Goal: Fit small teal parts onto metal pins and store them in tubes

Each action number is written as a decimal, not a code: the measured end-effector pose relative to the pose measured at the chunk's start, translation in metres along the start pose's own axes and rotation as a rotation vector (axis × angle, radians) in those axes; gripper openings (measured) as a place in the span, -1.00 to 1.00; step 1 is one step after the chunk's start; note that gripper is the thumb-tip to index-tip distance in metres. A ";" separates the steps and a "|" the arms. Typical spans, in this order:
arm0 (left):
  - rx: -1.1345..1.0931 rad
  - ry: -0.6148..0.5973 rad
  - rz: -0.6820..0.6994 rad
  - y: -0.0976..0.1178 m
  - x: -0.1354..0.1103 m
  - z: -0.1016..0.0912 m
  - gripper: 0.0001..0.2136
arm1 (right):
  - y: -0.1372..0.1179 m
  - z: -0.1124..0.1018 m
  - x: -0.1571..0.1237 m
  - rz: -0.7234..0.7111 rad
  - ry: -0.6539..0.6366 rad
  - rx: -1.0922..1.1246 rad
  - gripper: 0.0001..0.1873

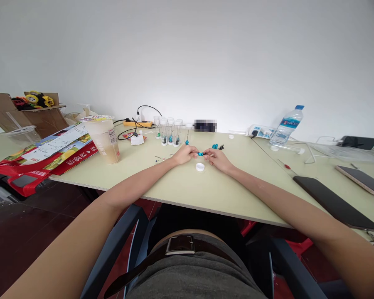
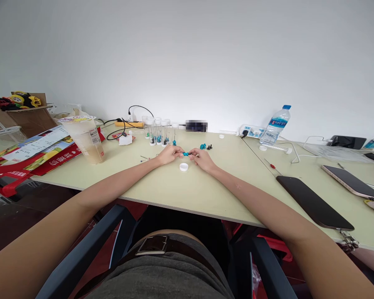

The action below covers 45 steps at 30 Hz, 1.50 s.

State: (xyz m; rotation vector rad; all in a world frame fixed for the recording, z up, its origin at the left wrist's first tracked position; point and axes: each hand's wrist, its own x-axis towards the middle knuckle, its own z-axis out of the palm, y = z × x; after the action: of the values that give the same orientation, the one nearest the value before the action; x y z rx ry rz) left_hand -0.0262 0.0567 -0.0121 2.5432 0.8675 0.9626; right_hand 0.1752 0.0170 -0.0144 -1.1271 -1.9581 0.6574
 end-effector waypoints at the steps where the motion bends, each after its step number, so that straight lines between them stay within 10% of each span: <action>1: 0.005 0.003 -0.004 0.000 0.000 0.000 -0.82 | -0.001 0.000 0.000 0.004 -0.001 -0.008 -0.74; 45: -0.027 0.022 -0.023 0.001 -0.001 -0.004 -0.89 | -0.005 0.001 -0.002 0.084 0.040 0.119 -0.42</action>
State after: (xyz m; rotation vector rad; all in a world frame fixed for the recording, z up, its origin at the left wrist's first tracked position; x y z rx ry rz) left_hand -0.0290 0.0555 -0.0092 2.4993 0.8825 0.9902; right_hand 0.1728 0.0126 -0.0126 -1.1446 -1.8217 0.7794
